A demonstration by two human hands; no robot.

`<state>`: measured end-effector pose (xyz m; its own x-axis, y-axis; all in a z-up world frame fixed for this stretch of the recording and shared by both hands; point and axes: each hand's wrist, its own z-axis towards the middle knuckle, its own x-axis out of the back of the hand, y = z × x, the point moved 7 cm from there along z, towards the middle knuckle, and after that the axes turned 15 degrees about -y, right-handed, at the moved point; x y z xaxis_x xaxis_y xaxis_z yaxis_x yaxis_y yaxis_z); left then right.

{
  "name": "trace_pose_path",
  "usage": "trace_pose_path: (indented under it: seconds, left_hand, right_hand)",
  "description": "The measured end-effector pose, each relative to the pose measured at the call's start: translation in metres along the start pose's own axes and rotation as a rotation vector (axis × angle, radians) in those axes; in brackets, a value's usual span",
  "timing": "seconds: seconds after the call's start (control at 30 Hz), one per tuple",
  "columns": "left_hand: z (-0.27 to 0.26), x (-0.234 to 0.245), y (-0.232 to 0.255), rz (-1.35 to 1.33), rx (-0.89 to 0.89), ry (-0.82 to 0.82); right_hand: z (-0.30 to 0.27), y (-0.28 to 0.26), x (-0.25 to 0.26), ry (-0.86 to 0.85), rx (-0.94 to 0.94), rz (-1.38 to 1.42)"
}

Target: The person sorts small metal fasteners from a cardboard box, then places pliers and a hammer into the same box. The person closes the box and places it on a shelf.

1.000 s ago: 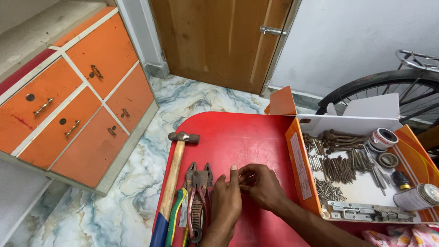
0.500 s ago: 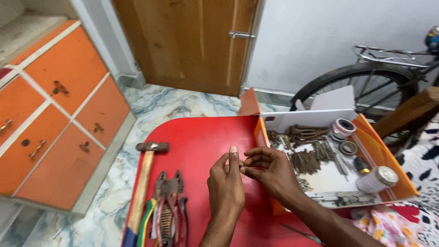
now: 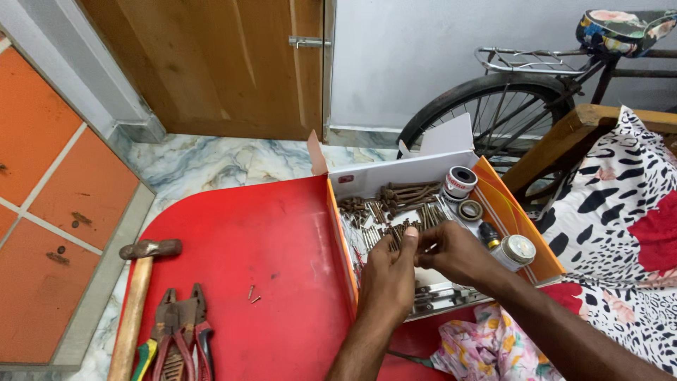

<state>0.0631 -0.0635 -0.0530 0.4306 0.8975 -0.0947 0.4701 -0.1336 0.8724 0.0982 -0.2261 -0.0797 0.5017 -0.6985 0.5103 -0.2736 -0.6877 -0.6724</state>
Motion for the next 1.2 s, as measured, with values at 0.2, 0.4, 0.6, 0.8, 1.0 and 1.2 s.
trace_pose_path:
  seconds: [0.2, 0.4, 0.6, 0.8, 1.0, 1.2]
  left_hand:
    - [0.011, -0.001, -0.007, 0.059, -0.031, 0.071]
    - [0.004, 0.023, -0.007, -0.015, -0.166, 0.184]
    - [-0.02, 0.069, -0.004, -0.161, -0.263, 0.279]
    - [-0.061, 0.138, -0.031, -0.131, -0.123, 0.432]
    - [-0.084, 0.193, -0.076, -0.084, -0.034, 0.546]
    - [-0.097, 0.208, -0.103, -0.059, 0.058, 0.514]
  right_hand:
    - [0.014, 0.033, -0.017, -0.113, 0.038, -0.039]
    - [0.012, 0.017, -0.008, -0.044, 0.088, 0.072]
    - [0.003, -0.056, -0.017, 0.019, 0.2, 0.194]
    - [0.023, -0.138, -0.092, -0.102, 0.315, 0.028]
    - [0.053, -0.172, -0.186, -0.223, 0.387, -0.149]
    - [0.068, -0.168, -0.22, -0.099, 0.325, -0.248]
